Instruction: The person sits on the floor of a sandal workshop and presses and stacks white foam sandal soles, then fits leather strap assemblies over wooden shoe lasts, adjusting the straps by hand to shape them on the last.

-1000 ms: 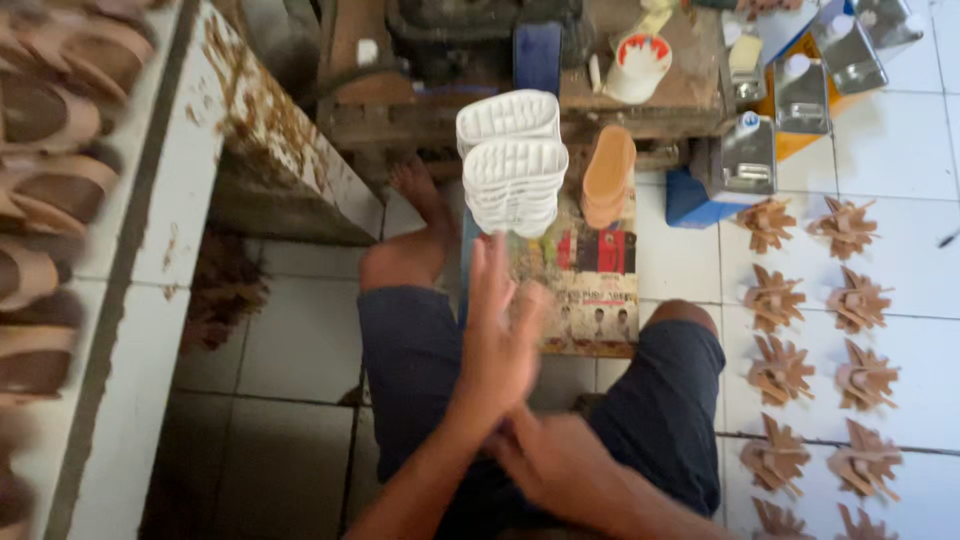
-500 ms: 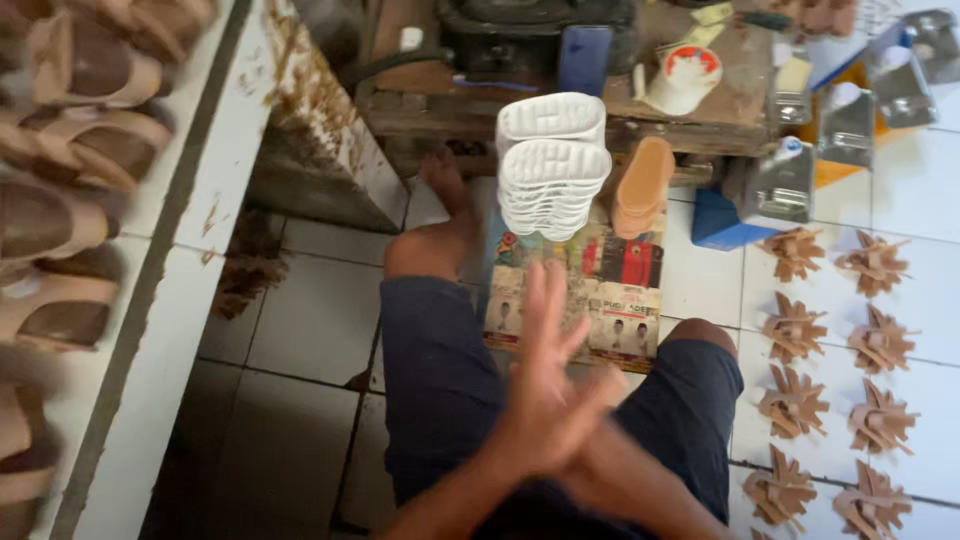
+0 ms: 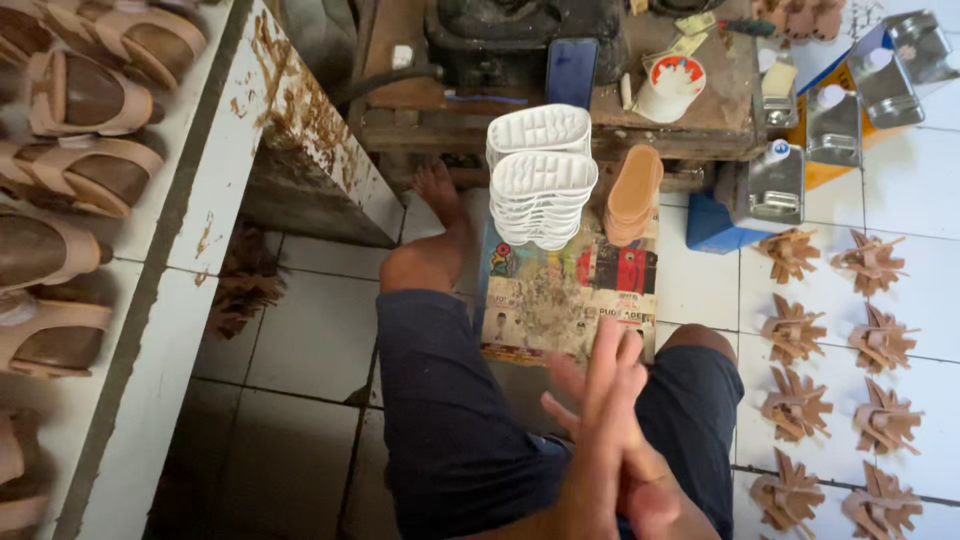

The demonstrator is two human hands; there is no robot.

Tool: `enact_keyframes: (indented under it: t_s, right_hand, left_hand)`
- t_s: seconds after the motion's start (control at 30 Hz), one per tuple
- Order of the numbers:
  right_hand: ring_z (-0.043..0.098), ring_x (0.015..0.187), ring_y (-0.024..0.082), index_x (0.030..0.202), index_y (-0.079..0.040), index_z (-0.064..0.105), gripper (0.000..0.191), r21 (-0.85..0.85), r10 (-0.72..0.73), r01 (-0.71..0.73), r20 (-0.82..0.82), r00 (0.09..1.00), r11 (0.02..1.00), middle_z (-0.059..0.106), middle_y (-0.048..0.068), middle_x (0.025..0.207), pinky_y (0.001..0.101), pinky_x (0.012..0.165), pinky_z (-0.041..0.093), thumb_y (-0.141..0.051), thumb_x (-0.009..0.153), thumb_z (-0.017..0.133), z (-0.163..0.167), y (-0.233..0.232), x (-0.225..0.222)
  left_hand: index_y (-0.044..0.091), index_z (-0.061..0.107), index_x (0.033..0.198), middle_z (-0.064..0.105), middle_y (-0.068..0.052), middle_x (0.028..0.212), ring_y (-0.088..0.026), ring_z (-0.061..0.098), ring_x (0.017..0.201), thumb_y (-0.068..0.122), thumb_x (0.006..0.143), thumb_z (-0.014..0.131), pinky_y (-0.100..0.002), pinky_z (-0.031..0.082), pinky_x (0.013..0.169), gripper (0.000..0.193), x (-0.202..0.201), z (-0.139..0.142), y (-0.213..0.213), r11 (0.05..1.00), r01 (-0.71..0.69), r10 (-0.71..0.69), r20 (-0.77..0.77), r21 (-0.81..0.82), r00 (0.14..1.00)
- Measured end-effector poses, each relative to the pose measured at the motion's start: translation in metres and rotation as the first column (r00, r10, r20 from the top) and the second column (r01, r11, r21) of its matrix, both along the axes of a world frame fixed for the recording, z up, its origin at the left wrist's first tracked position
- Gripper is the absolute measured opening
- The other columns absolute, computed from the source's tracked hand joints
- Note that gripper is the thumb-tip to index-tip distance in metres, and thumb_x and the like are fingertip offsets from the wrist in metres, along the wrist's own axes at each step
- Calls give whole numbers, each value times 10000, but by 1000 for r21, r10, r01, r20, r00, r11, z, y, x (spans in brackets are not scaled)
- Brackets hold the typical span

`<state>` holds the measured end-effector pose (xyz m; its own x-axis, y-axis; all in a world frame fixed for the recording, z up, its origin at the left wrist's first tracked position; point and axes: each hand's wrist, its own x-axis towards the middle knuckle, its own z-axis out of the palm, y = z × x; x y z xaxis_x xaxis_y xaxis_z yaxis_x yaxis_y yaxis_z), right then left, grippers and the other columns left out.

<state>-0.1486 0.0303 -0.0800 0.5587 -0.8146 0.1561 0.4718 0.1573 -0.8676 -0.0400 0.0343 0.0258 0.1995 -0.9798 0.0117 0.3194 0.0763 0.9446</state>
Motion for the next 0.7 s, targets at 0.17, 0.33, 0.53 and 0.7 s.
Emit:
enact_keyframes:
  t_s: [0.17,0.33,0.53,0.7]
  right_hand:
    - [356,1513,389,1632,-72,106,1032,-80,-70,79,111,991,994,166,124,1722,507,1199,325,-642,945,623,7,-4,11]
    - [303,1510,426,1651,-173,30,1012,-9,-145,147,117,982,989,97,-5,1760,544,1160,353,-585,953,638,-21,3,19]
    - [271,1535,400,1653,-141,63,949,-59,-83,87,69,994,994,116,25,1762,523,1188,307,-534,983,608,-17,1,21]
    - [245,1555,378,1655,-114,90,897,-35,-26,27,37,999,999,132,50,1764,505,1211,269,-492,1008,582,3,3,26]
  left_hand:
    - [-39,237,1554,179,-253,1670,-308,314,1568,741,912,543,-422,371,1275,1056,24,13,-16,976,-51,43,-41,-212,998]
    - [-63,230,1515,177,-295,1656,-336,320,1554,659,985,488,-472,401,1238,932,5,-3,3,985,-8,-11,-108,-173,994]
    - [-40,176,1601,283,-249,1671,-307,412,1507,450,1069,354,-454,411,1209,745,-23,-115,29,948,-309,313,41,-78,949]
    - [15,147,1667,250,-85,1772,-216,388,1561,255,1091,188,-402,284,1310,625,-127,-220,31,586,-781,470,694,217,546]
